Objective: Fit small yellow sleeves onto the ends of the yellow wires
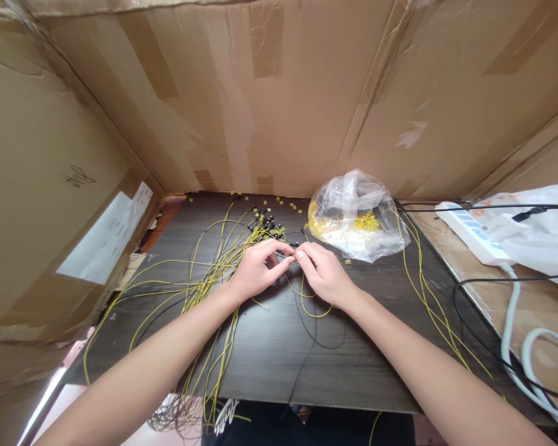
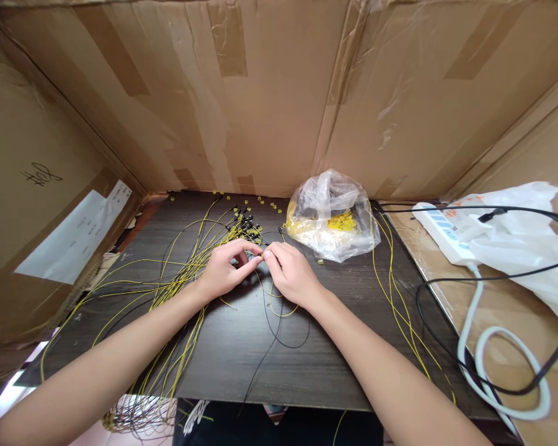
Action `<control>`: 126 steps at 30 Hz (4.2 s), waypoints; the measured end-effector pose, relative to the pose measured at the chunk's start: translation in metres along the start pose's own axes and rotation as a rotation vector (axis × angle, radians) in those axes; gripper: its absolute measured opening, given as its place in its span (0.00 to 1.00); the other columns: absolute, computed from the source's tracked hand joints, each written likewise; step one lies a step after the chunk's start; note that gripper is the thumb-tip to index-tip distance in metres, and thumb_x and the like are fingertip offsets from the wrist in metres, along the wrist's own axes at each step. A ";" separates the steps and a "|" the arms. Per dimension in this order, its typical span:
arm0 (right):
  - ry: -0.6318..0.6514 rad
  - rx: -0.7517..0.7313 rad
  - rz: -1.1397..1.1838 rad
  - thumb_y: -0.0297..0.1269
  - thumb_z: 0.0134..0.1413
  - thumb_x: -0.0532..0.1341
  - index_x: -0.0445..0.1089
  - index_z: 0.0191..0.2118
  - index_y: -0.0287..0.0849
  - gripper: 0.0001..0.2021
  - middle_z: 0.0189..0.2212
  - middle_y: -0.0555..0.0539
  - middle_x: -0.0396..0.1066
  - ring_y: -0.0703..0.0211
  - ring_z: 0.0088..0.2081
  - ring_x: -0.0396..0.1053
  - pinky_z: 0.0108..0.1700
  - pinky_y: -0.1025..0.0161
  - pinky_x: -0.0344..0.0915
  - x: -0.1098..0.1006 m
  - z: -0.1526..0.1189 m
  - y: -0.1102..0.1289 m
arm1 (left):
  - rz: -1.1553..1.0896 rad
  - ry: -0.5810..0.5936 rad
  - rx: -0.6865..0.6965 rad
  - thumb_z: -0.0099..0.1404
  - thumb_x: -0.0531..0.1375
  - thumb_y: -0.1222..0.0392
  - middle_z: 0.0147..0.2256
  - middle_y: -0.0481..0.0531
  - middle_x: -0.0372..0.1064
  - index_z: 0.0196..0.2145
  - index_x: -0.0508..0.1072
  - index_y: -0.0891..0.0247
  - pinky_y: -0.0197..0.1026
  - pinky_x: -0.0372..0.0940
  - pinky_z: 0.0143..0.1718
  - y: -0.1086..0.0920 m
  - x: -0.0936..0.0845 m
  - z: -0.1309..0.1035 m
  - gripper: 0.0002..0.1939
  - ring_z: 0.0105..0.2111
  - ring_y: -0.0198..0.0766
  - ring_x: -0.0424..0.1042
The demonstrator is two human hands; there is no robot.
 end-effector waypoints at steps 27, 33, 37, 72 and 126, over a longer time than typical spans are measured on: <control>0.046 0.053 0.008 0.39 0.72 0.50 0.64 0.32 0.44 0.15 0.28 0.48 0.68 0.58 0.32 0.66 0.36 0.60 0.60 0.000 0.000 -0.004 | 0.017 0.041 -0.018 0.68 0.64 0.62 0.35 0.49 0.76 0.41 0.77 0.63 0.33 0.68 0.29 0.002 0.001 -0.001 0.04 0.22 0.27 0.68; 0.059 0.077 0.038 0.40 0.73 0.48 0.63 0.30 0.44 0.17 0.26 0.50 0.64 0.59 0.30 0.63 0.35 0.61 0.58 0.002 0.000 -0.004 | 0.006 0.019 -0.025 0.68 0.64 0.62 0.36 0.49 0.77 0.41 0.77 0.63 0.33 0.68 0.29 0.002 0.001 -0.001 0.04 0.22 0.27 0.68; 0.052 0.069 0.068 0.39 0.72 0.49 0.64 0.32 0.43 0.16 0.27 0.50 0.66 0.59 0.30 0.64 0.35 0.61 0.59 0.002 0.000 -0.002 | -0.014 0.017 -0.046 0.67 0.65 0.62 0.35 0.49 0.77 0.41 0.77 0.63 0.32 0.68 0.28 0.003 0.002 -0.001 0.04 0.22 0.27 0.68; 0.061 0.135 0.130 0.39 0.68 0.55 0.67 0.37 0.43 0.08 0.30 0.49 0.68 0.58 0.32 0.65 0.36 0.61 0.60 0.000 0.000 0.001 | 0.001 -0.008 -0.030 0.66 0.65 0.62 0.34 0.48 0.78 0.40 0.78 0.62 0.34 0.66 0.28 0.002 0.000 0.000 0.04 0.21 0.27 0.67; 0.076 0.084 0.108 0.36 0.69 0.52 0.69 0.37 0.43 0.11 0.31 0.48 0.69 0.58 0.34 0.66 0.39 0.60 0.61 0.001 0.001 -0.003 | -0.003 0.016 -0.029 0.67 0.65 0.62 0.34 0.49 0.77 0.40 0.78 0.63 0.33 0.66 0.28 0.000 -0.001 -0.001 0.04 0.21 0.27 0.68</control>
Point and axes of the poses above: each hand's wrist, its own z-axis towards the middle knuckle, its own x-axis out of the palm, y = z × x, the point moved 4 cm from there along z, towards the middle knuckle
